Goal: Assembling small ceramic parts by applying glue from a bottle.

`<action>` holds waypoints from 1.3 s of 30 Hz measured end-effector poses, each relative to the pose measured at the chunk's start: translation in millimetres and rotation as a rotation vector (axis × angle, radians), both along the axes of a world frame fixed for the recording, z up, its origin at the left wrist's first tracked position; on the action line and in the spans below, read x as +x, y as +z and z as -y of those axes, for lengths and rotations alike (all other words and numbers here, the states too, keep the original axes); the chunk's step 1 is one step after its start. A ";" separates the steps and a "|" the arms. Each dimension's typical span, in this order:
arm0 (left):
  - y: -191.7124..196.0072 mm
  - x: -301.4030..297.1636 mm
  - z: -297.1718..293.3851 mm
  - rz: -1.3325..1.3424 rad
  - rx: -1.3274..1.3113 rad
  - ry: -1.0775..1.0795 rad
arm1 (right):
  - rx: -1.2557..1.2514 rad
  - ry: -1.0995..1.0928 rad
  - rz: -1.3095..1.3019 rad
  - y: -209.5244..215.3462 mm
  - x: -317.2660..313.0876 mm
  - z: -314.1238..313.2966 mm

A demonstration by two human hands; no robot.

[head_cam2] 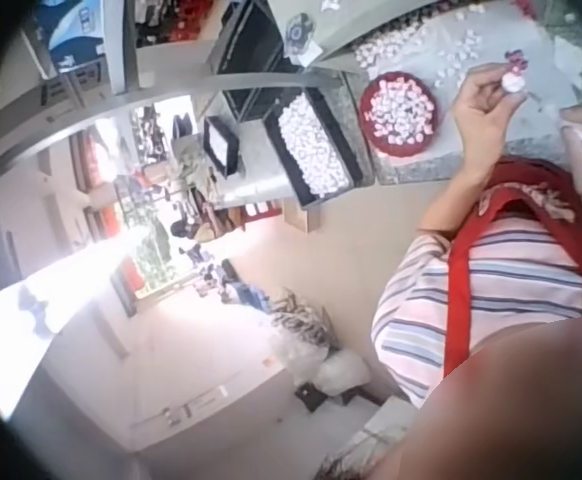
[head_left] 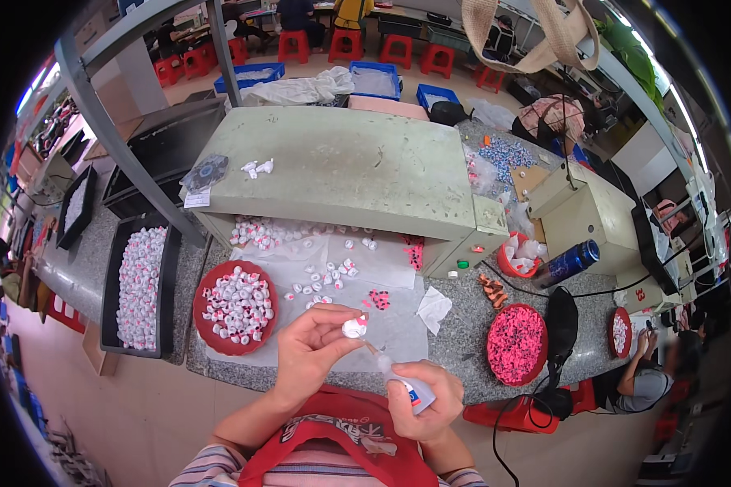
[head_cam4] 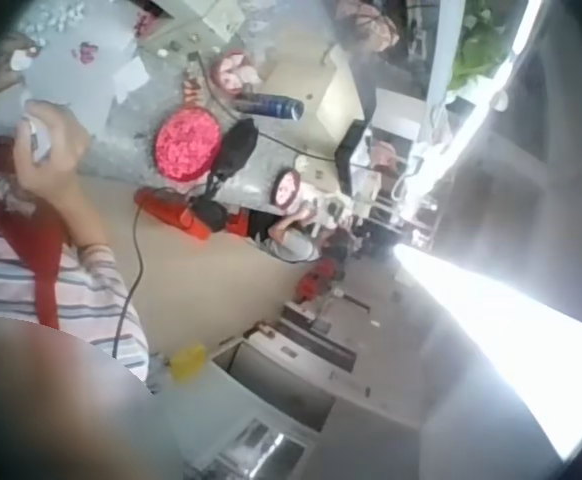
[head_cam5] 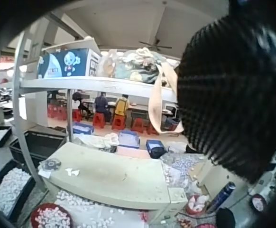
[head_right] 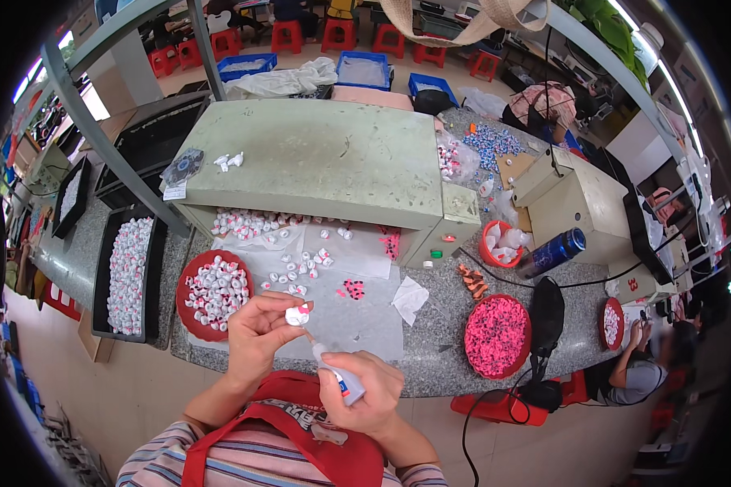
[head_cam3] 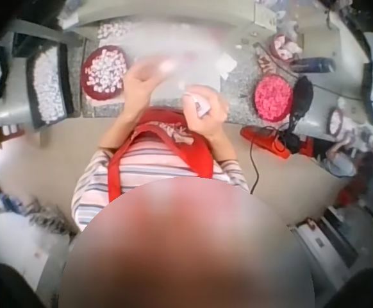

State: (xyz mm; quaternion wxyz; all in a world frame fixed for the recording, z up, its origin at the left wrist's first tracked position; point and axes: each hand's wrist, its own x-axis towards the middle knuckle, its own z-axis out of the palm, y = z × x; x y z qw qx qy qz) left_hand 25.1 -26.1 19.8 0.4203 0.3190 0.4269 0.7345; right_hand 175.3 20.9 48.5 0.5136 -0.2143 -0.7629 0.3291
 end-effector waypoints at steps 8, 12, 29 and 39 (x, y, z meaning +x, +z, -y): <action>0.8 -0.6 1.6 0.008 0.036 -0.053 | 0.017 0.032 0.012 1.0 -2.1 -0.5; -1.0 -1.0 1.3 -0.004 0.004 -0.011 | 0.016 0.051 0.017 -1.2 -2.5 -0.3; 1.0 -5.1 2.5 0.121 -0.012 -0.045 | -0.044 0.042 -0.015 0.6 -1.4 -2.5; 0.1 -7.1 3.2 0.223 -0.026 -0.118 | -0.035 0.062 -0.031 -2.1 -0.3 -3.5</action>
